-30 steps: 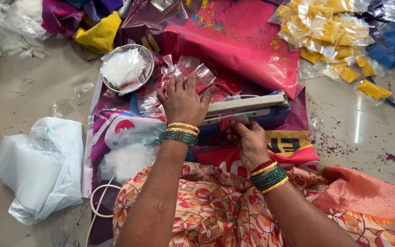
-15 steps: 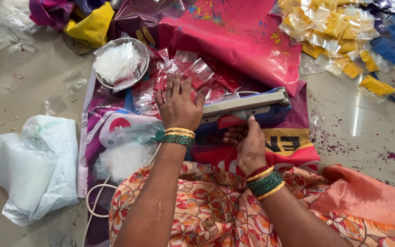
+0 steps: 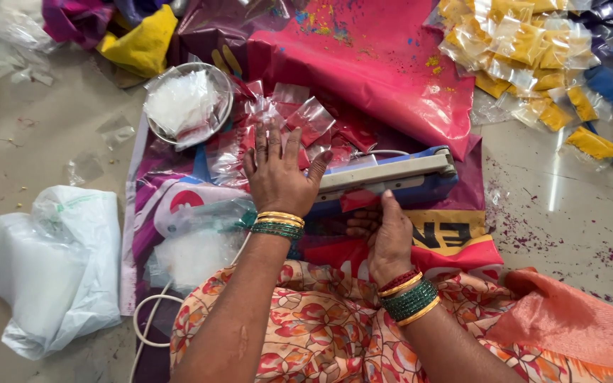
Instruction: The person seals small plastic bags containing red powder using a manual heat sealer.
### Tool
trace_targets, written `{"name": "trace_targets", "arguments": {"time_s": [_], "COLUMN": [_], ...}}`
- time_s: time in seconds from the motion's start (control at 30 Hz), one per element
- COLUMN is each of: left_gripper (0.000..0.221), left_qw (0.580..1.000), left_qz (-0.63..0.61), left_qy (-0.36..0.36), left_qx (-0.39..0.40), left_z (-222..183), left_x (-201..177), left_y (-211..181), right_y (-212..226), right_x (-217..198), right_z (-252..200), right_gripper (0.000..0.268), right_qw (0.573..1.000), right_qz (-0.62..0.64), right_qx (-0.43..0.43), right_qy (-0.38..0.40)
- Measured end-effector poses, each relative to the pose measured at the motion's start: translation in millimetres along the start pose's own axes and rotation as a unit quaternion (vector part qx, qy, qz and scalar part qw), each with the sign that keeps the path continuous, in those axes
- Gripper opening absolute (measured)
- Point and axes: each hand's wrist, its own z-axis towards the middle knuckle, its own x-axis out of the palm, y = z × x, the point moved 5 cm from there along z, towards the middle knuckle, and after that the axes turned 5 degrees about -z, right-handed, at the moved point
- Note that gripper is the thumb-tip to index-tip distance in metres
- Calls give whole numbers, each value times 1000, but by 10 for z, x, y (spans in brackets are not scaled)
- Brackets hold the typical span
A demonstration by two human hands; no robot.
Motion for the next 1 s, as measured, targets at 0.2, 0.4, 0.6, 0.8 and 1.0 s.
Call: {"name": "trace_targets", "arguments": {"time_s": [0.2,0.4,0.6,0.8,1.0], "left_gripper": [80,47,21,19,11], "left_qw": [997,890,660,588,630], "left_qz": [-24,-331,-673,-725,-717], "left_qy": [-58,-314,-20,40,43], "left_qx": [45,11,-332,-355,-295], "left_z": [42,-769,-1745,-1821,-1880], "left_x": [-354,-1287,-338,-108,-120], "left_y": [-128,-317,94,-35,11], "right_y": [-129,2,-63,-250,-68], "right_x": [-97,-19,-15,-43,79], "right_z": [178,72,-216,-656,-1059], "right_gripper": [22,15,9,8,21], "right_qw": [999,991,985,964,946], "right_qz": [-22,63,67,15,-165], "right_qx": [-43,-65,-28,34,-6], "right_qy": [23,101,156,262,280]}}
